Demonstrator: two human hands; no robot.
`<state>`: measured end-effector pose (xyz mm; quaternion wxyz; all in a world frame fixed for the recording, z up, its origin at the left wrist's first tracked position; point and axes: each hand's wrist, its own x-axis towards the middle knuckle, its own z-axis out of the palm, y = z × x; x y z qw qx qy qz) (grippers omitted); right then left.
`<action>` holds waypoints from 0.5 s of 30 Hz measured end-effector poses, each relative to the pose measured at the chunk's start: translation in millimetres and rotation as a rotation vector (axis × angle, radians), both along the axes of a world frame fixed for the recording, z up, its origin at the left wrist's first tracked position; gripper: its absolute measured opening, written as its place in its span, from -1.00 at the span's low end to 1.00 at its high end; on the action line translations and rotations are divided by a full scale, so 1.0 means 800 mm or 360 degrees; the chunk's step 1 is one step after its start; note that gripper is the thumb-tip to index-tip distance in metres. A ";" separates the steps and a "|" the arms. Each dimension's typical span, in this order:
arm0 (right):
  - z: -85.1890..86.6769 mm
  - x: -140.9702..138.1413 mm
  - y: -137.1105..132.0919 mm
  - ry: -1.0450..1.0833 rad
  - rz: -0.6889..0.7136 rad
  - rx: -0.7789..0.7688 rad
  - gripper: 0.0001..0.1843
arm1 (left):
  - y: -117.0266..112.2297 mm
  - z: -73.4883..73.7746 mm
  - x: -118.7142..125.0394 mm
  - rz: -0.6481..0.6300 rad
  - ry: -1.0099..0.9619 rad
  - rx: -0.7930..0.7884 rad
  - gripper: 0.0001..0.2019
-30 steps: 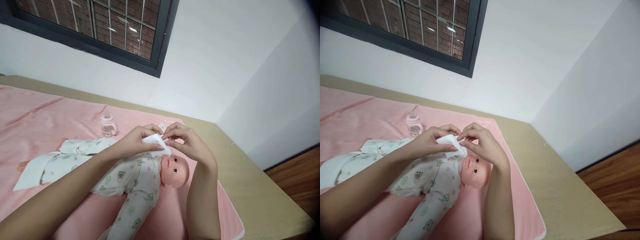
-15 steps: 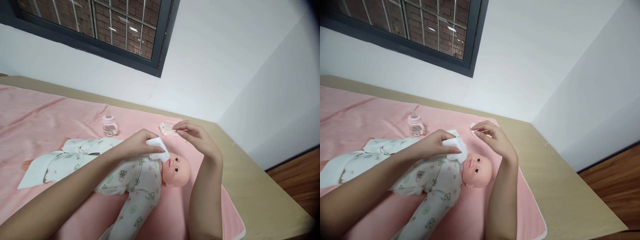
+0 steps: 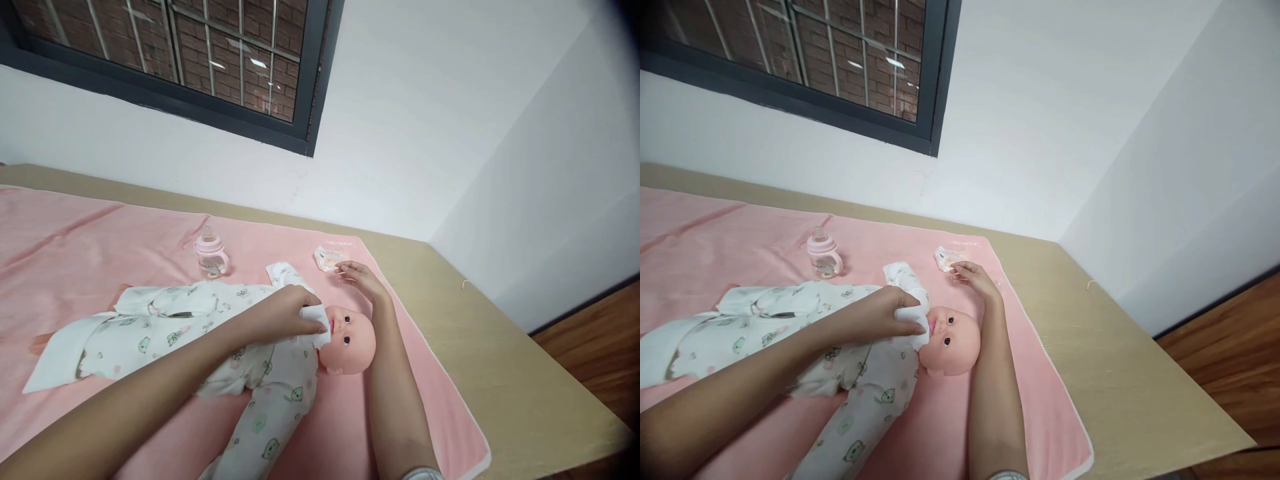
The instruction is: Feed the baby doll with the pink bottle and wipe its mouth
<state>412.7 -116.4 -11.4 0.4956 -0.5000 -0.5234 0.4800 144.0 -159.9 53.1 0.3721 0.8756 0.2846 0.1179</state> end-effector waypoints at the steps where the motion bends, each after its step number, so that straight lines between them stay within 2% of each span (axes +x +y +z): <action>1: -0.013 0.000 0.004 0.0047 -0.0009 -0.0045 -0.63 | 0.000 -0.001 0.001 0.0010 0.0009 0.0020 -0.71; 4: -0.044 -0.001 0.011 0.0169 -0.0012 -0.0150 -0.67 | -0.002 -0.005 0.004 0.0032 0.0004 0.0161 -0.68; 7: -0.062 0.000 0.013 0.0275 -0.0050 -0.0147 -0.72 | -0.004 -0.007 0.007 0.0004 -0.0012 0.0307 -0.69; 12: -0.069 0.005 0.015 0.0401 -0.0138 -0.0109 -0.74 | -0.009 -0.007 0.009 -0.0037 0.0030 0.0492 -0.68; 15: -0.071 0.006 0.016 0.0405 -0.0137 -0.0096 -0.73 | -0.012 -0.006 0.010 -0.0025 0.0057 0.0513 -0.67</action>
